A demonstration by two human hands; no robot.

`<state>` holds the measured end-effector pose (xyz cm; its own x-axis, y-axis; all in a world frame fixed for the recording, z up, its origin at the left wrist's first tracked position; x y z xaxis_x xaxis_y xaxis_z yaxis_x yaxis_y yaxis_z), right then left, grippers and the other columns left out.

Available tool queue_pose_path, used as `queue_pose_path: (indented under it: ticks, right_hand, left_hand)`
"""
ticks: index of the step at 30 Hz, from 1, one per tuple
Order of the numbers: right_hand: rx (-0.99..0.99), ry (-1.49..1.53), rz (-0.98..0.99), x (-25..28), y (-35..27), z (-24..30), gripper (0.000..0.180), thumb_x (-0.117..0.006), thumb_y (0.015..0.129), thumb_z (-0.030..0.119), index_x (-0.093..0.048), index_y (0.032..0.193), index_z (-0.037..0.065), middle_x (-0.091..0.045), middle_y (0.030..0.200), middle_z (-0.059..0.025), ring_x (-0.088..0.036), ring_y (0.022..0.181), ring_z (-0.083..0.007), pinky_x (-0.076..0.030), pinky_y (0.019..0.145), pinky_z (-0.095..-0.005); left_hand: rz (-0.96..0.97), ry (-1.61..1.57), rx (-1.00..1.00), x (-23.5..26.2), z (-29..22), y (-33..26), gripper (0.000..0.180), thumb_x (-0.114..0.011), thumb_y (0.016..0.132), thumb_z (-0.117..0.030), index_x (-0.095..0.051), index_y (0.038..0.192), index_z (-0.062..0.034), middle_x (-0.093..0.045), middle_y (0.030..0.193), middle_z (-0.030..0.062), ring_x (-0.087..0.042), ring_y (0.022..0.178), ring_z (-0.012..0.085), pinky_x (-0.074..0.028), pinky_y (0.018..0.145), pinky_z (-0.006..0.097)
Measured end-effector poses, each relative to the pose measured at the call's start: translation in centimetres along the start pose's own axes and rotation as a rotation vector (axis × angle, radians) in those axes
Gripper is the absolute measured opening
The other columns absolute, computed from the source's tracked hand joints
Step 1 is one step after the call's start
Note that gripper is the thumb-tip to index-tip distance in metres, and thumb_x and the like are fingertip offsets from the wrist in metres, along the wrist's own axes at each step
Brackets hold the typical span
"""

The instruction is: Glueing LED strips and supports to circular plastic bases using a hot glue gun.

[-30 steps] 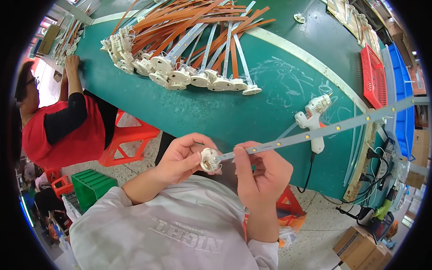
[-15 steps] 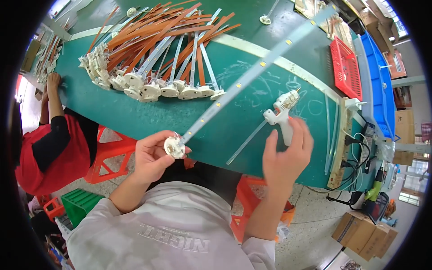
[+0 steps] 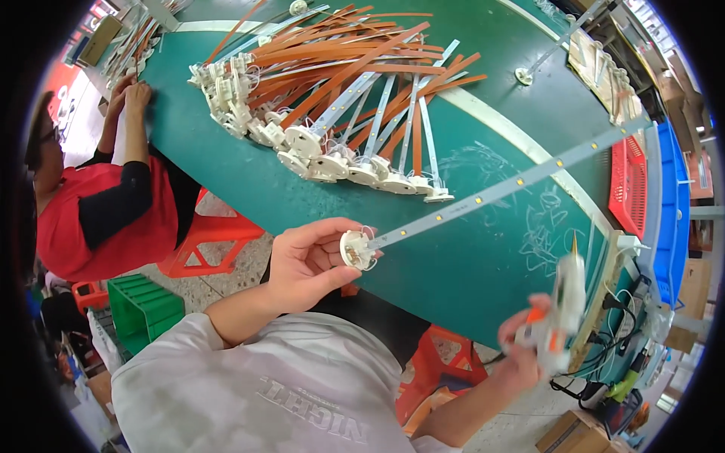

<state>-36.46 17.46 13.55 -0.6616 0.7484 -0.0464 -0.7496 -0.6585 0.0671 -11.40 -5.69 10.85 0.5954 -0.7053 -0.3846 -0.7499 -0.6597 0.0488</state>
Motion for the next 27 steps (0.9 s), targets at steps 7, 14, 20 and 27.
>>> queue_pose_path:
  ticks: [7,14,20,27]
  right_hand:
    - [-0.055,0.555,0.265,-8.8,-8.2,0.1,0.044,-0.046,0.076,-0.003,-0.047,0.12,-0.009,-0.055,0.111,-0.0272,-0.049,0.042,-0.0163,-0.038,0.034,-0.0273]
    - [-0.243,0.422,0.331,-11.4,-9.9,0.1,0.035,-0.044,0.078,-0.011,-0.052,0.112,-0.012,-0.058,0.098,-0.0339,-0.051,0.041,-0.0174,-0.041,0.036,-0.0292]
    - [-0.267,0.346,0.394,-13.1,-9.7,-0.1,0.025,-0.058,0.087,-0.001,-0.057,0.111,-0.009,-0.064,0.095,-0.031,-0.054,0.042,-0.0174,-0.042,0.042,-0.0289]
    - [-0.27,0.355,0.388,-13.4,-9.4,0.0,0.025,-0.064,0.092,0.005,-0.057,0.113,-0.006,-0.064,0.093,-0.0286,-0.056,0.044,-0.0173,-0.042,0.044,-0.0271]
  left_hand:
    - [-0.085,0.218,-0.227,0.2,-2.1,-1.0,0.051,-0.074,0.083,0.01,-0.058,0.131,0.0084,-0.068,0.115,0.016,-0.07,0.103,0.0188,-0.06,0.091,0.032]
    - [-0.043,0.31,-0.256,0.7,-3.6,-2.3,0.054,-0.078,0.081,0.007,-0.056,0.13,0.0127,-0.068,0.118,0.0209,-0.071,0.102,0.0209,-0.06,0.089,0.033]
    - [0.012,0.368,-0.203,0.7,-4.1,-3.0,0.053,-0.078,0.082,0.006,-0.055,0.129,0.0172,-0.065,0.123,0.0271,-0.069,0.108,0.0254,-0.057,0.097,0.036]
    - [0.001,0.484,-0.276,0.6,-4.2,-2.9,0.057,-0.082,0.079,0.0,-0.06,0.132,0.0058,-0.073,0.109,0.0153,-0.075,0.093,0.0174,-0.058,0.064,0.023]
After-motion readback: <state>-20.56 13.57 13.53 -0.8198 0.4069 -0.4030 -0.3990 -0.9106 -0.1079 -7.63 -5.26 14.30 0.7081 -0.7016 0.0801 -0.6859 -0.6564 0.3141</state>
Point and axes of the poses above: each hand's wrist, its own y-axis towards the middle knuckle, its own x-axis out of the back of the hand, z = x × y, the point moved 5 cm from there along y, towards the middle knuckle
